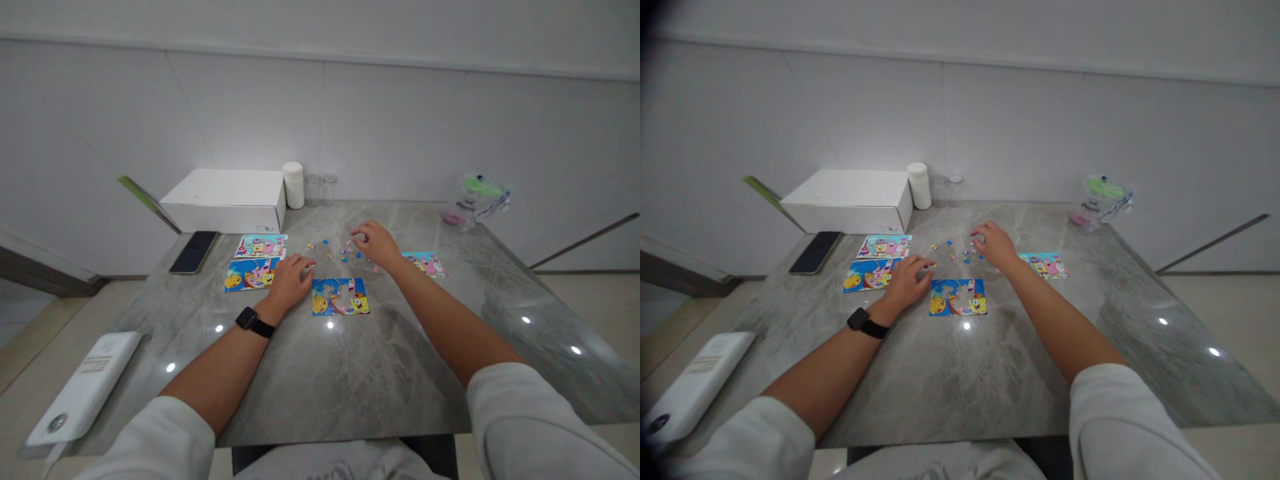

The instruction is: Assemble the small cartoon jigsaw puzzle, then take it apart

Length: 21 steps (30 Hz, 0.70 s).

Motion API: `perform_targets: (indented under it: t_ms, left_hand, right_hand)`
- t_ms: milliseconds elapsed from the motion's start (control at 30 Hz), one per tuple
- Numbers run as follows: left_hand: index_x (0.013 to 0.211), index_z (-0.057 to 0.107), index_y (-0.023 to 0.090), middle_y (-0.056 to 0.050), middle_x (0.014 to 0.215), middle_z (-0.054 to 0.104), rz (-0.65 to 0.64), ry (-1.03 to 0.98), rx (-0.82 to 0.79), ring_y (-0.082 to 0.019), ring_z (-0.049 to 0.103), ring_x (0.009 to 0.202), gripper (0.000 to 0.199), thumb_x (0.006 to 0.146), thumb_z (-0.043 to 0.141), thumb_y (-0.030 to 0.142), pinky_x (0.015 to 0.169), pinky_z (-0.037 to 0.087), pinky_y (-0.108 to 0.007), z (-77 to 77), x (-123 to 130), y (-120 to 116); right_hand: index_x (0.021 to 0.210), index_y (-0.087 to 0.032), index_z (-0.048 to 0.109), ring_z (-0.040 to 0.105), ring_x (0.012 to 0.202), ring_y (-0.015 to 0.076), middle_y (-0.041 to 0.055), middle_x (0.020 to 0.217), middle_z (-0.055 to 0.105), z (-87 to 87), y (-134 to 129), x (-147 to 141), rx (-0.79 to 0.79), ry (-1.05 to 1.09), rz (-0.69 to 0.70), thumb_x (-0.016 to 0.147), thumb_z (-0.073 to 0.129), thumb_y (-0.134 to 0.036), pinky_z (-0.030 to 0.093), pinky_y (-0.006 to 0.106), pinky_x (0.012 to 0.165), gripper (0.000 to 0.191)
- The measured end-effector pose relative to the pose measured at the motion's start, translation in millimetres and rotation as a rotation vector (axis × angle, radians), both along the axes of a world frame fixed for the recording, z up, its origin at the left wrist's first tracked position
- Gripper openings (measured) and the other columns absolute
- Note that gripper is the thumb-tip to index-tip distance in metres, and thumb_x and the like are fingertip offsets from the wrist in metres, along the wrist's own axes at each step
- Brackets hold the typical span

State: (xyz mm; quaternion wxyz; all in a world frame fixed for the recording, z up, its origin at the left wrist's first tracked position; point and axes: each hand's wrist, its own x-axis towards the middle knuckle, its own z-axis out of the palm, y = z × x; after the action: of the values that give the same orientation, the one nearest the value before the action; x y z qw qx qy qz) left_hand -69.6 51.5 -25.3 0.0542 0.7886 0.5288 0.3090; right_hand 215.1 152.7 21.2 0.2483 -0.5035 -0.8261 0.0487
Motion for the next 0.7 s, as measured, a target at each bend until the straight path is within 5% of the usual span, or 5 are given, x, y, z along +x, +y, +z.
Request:
perform_targets:
  t_ms: [133,300,700]
  left_hand:
    - [0.116,0.073,0.024,-0.007,0.109,0.069,-0.034,-0.013,0.003,-0.026,0.063,0.105,0.022,0.096,0.061,0.026,0.092,0.047,-0.042,2.0,1,-1]
    - [0.117,0.073,0.024,-0.008,0.109,0.07,-0.043,-0.006,0.002,-0.026,0.063,0.105,0.024,0.096,0.061,0.024,0.092,0.046,-0.042,1.9,1,-2]
    - [0.117,0.073,0.024,-0.008,0.11,0.07,-0.05,-0.017,0.0,-0.025,0.063,0.103,0.024,0.096,0.061,0.025,0.09,0.046,-0.042,0.2,1,-1]
  right_hand:
    - [0.117,-0.022,0.076,0.065,0.11,0.0238,0.0109,0.122,0.071,9.2,34,-54,-0.141,-0.269,0.071,0.096,0.065,-0.026,0.047,0.034,0.098,0.024]
    - [0.129,-0.023,0.073,0.065,0.118,0.0248,0.0114,0.128,0.073,-6.4,58,-94,-0.315,-0.405,0.029,0.096,0.063,-0.019,0.048,0.032,0.099,0.035]
    - [0.103,-0.021,0.083,0.073,0.1,0.0226,0.011,0.11,0.081,-21.3,61,-90,-0.439,-0.457,0.006,0.083,0.077,-0.021,0.052,0.026,0.085,0.021]
